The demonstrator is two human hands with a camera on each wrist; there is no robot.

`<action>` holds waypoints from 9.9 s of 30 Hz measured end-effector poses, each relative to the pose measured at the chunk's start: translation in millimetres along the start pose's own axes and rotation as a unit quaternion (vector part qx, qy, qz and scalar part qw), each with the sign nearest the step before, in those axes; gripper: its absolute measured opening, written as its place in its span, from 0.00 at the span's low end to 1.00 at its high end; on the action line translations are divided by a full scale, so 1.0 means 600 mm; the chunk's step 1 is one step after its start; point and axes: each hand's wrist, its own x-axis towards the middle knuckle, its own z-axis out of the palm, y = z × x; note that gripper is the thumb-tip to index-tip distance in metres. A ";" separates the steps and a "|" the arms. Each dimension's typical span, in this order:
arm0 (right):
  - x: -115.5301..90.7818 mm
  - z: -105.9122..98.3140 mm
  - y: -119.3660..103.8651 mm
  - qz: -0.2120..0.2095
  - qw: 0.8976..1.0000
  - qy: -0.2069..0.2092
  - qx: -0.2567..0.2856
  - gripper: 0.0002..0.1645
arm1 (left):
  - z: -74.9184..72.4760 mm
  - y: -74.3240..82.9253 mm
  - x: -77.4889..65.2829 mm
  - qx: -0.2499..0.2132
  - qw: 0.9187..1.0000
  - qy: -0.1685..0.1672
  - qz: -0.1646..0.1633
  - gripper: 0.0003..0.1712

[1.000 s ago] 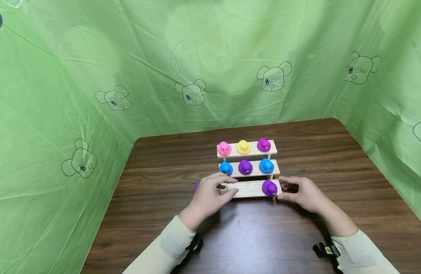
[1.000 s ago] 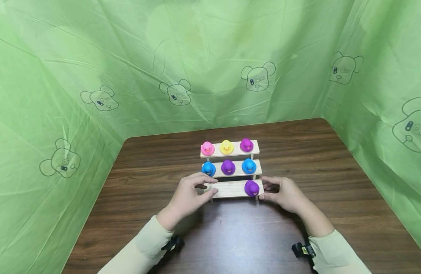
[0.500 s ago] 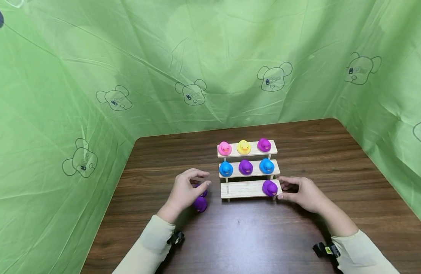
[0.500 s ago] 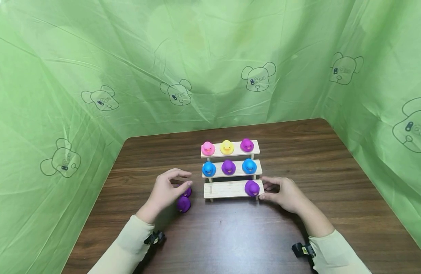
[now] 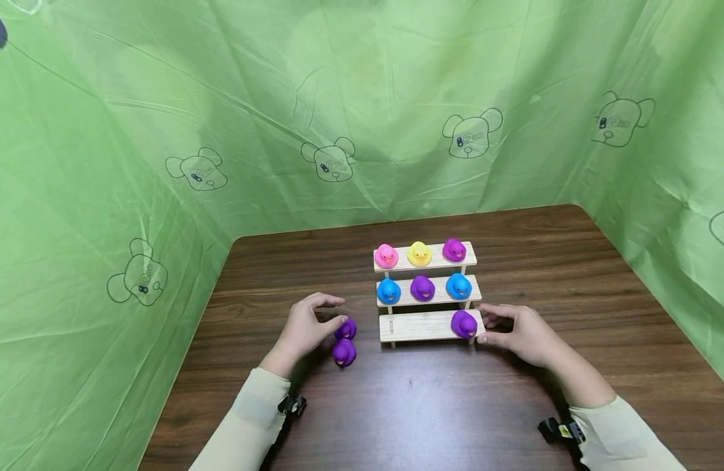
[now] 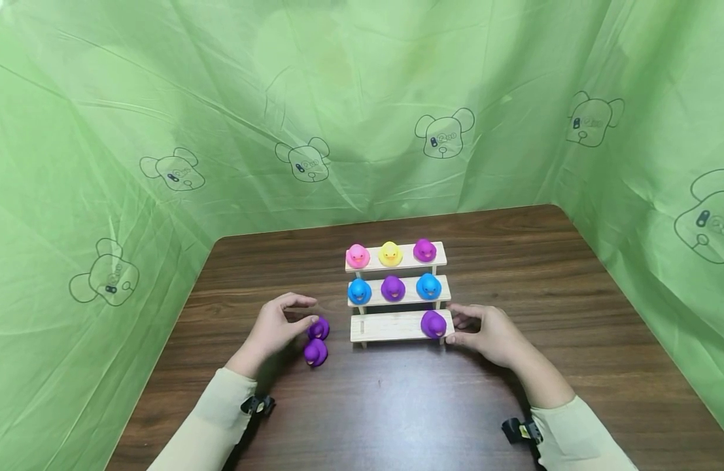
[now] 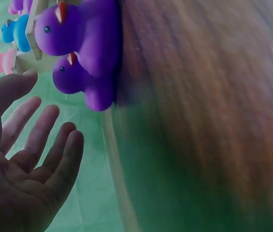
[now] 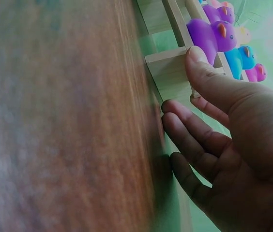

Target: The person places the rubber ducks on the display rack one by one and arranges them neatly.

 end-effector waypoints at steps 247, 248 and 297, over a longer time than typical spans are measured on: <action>0.001 0.004 0.008 0.004 1.000 -0.003 0.002 0.39 | 0.005 0.019 -0.045 -0.023 0.997 -0.067 0.034 0.21; 0.001 0.004 0.008 0.004 1.000 -0.003 0.003 0.39 | 0.001 0.013 -0.046 -0.021 0.996 -0.077 0.028 0.22; -0.004 0.002 0.002 -0.005 1.000 0.001 0.016 0.37 | -0.009 -0.008 -0.085 -0.035 0.988 -0.153 -0.007 0.17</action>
